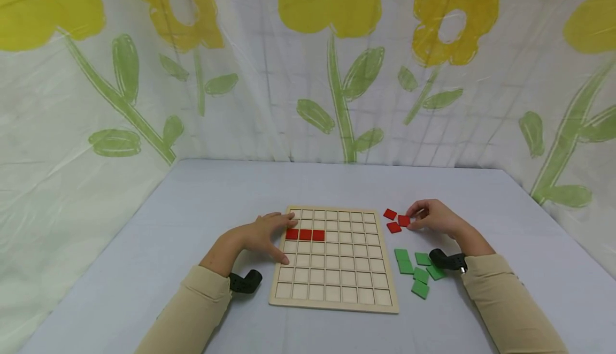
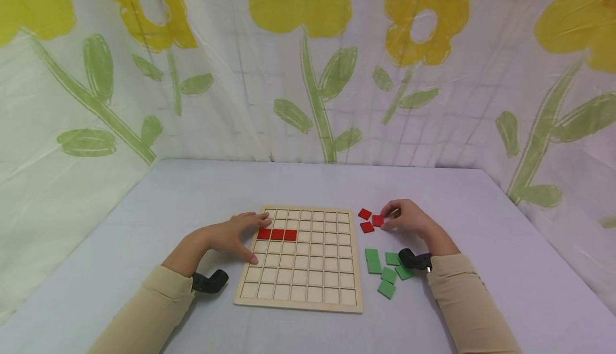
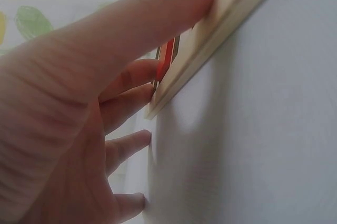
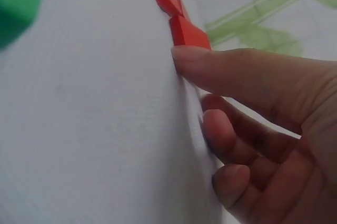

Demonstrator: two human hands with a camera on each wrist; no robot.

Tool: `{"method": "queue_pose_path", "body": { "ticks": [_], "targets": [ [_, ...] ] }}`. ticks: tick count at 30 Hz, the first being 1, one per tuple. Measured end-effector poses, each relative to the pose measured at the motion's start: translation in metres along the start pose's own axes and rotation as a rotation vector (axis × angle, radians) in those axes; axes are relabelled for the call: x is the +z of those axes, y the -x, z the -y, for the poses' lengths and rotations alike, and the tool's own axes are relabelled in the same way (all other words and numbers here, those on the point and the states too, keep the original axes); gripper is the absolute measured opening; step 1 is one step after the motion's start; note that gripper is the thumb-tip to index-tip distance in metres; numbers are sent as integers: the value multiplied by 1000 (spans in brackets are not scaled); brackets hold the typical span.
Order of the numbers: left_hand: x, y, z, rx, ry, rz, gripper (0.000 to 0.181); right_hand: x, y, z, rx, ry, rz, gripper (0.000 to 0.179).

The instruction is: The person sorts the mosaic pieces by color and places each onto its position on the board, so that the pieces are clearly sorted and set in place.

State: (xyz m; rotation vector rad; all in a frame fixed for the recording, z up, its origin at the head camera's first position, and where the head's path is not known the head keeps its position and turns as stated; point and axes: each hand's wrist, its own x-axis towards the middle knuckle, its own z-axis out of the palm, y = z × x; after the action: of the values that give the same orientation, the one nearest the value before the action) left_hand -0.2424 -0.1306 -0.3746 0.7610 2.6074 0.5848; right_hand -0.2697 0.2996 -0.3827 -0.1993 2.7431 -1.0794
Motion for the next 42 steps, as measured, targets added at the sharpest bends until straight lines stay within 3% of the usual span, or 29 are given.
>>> {"method": "queue_pose_path", "body": {
  "ticks": [11, 18, 28, 42],
  "targets": [
    [0, 0, 0, -8, -4, 0, 88, -1, 1, -1, -52, -30, 22, 33],
    [0, 1, -1, -6, 1, -6, 88, -3, -2, -8, -10, -47, 14, 27],
    [1, 1, 0, -4, 4, -5, 89, -9, 5, -3, 15, -133, 43, 34],
    [0, 1, 2, 8, 9, 1, 88, -9, 2, -6, 48, -148, 70, 37]
  ]
}}
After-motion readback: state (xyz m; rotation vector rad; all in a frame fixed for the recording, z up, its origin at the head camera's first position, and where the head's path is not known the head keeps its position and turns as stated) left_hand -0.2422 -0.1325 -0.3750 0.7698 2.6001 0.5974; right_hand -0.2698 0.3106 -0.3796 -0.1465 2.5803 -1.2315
